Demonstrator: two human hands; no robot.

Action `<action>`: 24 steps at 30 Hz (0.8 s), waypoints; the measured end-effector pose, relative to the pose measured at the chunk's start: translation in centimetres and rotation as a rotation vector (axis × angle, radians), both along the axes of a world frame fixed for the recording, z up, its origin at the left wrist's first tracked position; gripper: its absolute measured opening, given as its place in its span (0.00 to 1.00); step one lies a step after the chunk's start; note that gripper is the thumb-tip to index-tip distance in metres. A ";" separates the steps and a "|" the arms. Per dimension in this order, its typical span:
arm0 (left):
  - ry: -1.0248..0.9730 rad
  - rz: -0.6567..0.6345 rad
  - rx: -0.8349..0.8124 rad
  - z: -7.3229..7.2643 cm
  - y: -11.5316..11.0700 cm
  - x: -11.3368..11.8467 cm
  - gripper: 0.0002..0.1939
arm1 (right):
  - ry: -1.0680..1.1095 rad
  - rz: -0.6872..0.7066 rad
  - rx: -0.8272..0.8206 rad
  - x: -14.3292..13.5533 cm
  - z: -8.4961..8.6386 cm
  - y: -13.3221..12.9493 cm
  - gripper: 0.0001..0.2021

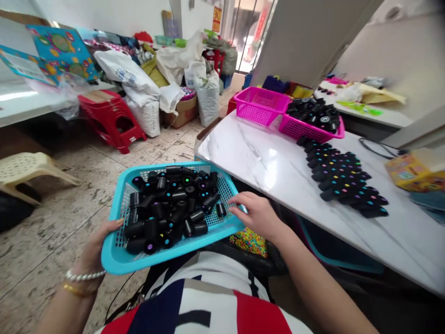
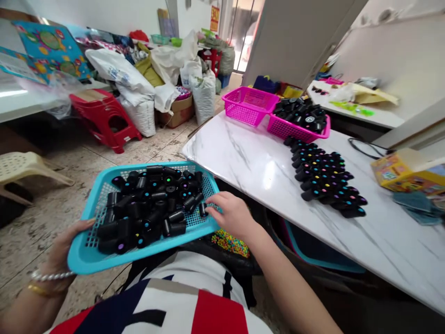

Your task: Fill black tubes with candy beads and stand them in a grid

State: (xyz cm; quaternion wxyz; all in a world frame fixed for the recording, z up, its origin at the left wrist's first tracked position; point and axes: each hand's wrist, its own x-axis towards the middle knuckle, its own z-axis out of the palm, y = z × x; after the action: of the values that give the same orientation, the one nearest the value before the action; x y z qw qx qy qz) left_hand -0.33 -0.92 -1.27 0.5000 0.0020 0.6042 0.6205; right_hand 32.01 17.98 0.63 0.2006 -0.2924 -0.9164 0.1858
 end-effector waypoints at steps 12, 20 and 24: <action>-0.001 0.068 -0.018 -0.5 -1.8 -1.4 0.20 | 0.046 0.119 -0.144 -0.8 -0.1 1.4 0.14; 0.089 0.076 -0.057 -0.5 -1.0 -0.9 0.17 | 0.061 0.094 -0.263 2.0 0.1 1.1 0.21; 0.098 0.107 -0.159 0.5 -1.0 -1.4 0.22 | 0.342 -0.054 -0.396 3.6 -1.2 1.9 0.19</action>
State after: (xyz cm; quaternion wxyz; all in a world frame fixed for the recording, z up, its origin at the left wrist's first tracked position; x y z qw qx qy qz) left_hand -1.72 -1.91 -0.76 0.4347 -0.0395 0.6745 0.5954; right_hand 35.59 19.83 -0.55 0.2965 -0.3145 -0.8068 0.4029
